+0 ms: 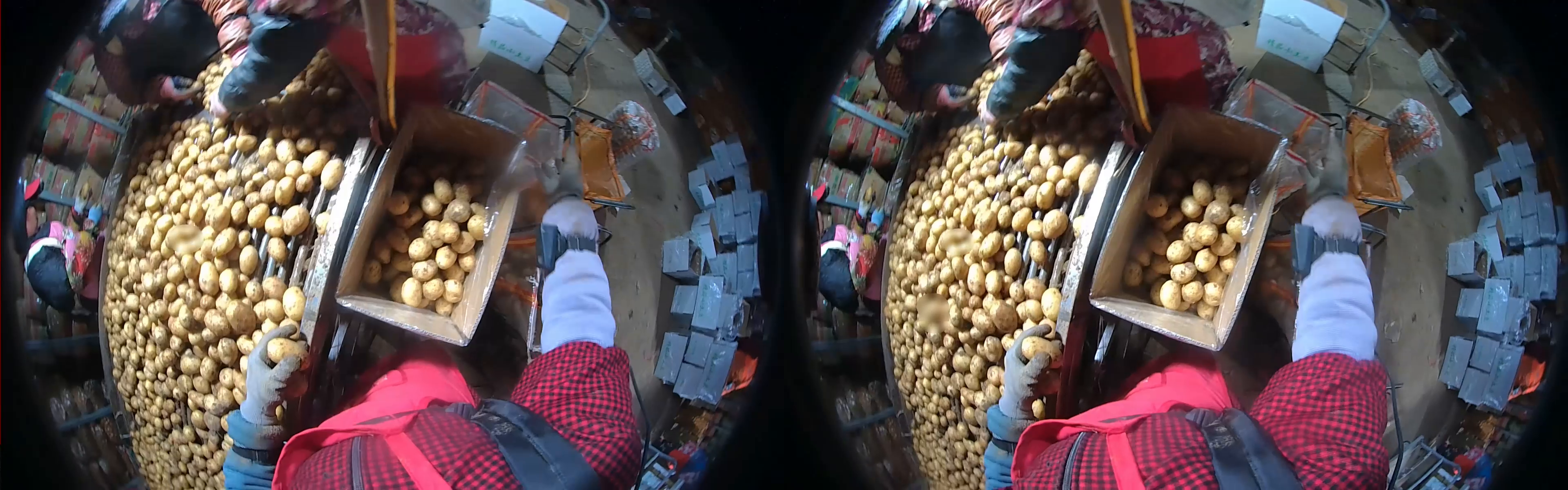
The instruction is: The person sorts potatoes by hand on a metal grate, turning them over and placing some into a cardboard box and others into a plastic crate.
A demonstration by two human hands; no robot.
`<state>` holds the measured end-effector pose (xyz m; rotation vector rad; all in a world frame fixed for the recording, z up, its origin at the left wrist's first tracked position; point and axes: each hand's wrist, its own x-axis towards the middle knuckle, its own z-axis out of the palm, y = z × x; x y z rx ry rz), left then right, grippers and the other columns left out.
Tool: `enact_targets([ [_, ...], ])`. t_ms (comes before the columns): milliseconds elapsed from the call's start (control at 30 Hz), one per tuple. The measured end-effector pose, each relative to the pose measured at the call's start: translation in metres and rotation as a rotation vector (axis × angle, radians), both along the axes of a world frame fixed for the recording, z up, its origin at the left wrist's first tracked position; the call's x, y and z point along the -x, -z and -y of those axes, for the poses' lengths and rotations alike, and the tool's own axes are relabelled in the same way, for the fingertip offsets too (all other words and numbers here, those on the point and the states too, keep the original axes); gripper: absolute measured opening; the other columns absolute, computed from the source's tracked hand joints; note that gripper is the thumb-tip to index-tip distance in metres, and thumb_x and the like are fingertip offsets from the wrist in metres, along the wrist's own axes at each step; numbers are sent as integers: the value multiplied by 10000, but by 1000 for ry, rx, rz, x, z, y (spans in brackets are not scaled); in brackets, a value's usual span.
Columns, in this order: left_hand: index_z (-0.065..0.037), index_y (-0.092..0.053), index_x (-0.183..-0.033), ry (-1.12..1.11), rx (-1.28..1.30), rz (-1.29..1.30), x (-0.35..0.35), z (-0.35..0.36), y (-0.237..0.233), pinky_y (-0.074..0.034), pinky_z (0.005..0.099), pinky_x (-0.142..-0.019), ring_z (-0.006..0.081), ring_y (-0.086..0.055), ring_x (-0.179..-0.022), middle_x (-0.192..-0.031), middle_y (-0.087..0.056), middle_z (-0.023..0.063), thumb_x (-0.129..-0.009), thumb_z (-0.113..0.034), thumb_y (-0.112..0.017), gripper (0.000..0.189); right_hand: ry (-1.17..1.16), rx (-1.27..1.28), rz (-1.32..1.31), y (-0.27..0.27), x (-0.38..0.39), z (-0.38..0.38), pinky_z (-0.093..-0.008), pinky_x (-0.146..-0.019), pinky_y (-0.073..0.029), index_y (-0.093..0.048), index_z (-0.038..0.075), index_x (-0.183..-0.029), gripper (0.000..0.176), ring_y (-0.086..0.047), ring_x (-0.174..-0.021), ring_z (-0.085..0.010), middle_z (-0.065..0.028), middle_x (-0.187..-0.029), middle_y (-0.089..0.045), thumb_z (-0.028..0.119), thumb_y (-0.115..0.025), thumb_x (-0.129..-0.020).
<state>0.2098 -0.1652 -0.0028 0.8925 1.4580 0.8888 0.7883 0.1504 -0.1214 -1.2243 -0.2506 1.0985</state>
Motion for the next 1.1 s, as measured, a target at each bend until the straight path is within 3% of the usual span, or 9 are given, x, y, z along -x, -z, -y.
enact_targets([
  [167, 17, -582, -1365, -13, 36, 27, 2, -5, -6, -570, 305, -814, 164, -675, -941, -1109, -704, 91, -871, -417, -839, 705, 73, -228, -1, -32, 66, 90, -462, -930, -549, -557, 175, -1445, 443, -621, -1184, -296, -112, -1430, -570, 418, -494, -1079],
  [300, -14, -503, -1438, -154, 37, 304, -12, -16, -15, -570, 329, -894, 187, -661, -1037, -1188, -656, 92, -902, -519, -791, 792, -611, -511, -72, -90, 167, 160, -443, -953, -611, -403, 69, -1574, 606, -628, -1267, -325, -164, -1438, -591, 434, -463, -1094],
  [467, -10, -444, -1505, -104, -194, 482, -70, -65, -32, -568, 282, -776, 159, -652, -917, -1176, -667, 94, -936, -445, -742, 776, -1002, -222, -979, -78, 293, 226, -479, -988, -564, -223, 153, -1663, 698, -571, -1321, -349, -179, -1543, -471, 233, -565, -1059],
  [533, -5, -422, -1523, -49, -269, 527, -87, -68, -39, -593, 309, -839, 179, -680, -990, -1236, -670, 120, -916, -360, -775, 786, -1061, -419, -266, -103, 316, 250, -447, -1024, -545, -282, 113, -1641, 717, -578, -1328, -321, -165, -1527, -500, 99, -622, -1010],
  [600, -12, -354, -1570, -42, -259, 620, -86, -61, -34, -569, 358, -971, 208, -675, -1092, -1302, -649, 149, -905, -315, -795, 853, -935, -774, 1200, -83, 315, 250, -396, -1061, -522, -398, 62, -1579, 716, -588, -1324, -272, -148, -1495, -545, 13, -711, -937],
  [667, -34, -296, -1599, -93, -301, 646, -88, -58, -31, -550, 379, -1021, 229, -667, -1125, -1312, -638, 156, -913, -328, -792, 896, -943, -290, -274, -71, 320, 264, -368, -1110, -492, -491, 34, -1502, 808, -600, -1304, -236, -131, -1440, -595, -42, -854, -784],
  [767, -52, -270, -1609, -107, -313, 694, -90, -54, -28, -557, 384, -991, 252, -666, -1140, -1257, -662, 172, -969, -341, -742, 845, -963, -547, 149, -69, 302, 267, -367, -1096, -508, -471, 38, -1518, 833, -610, -1298, -231, -123, -1451, -588, -88, -837, -780],
  [1033, -25, -579, -1382, 46, -416, 269, -96, -59, -4, -562, 302, -868, 131, -668, -948, -1134, -704, 93, -1020, -338, -674, 489, -1000, -285, -558, -100, 286, 285, -377, -942, -603, -372, 103, -1600, 572, -673, -1204, -206, -124, -1458, -576, 244, -547, -1074],
  [1100, -36, -587, -1407, 329, -492, -107, -102, -60, -16, -489, 395, -1053, 280, -625, -1195, -1345, -615, 204, -1041, -404, -600, 518, -1011, -155, -837, -116, 288, 277, -368, -940, -586, -287, 111, -1637, 653, -648, -1200, -178, -110, -1488, -525, 177, -576, -1055],
])
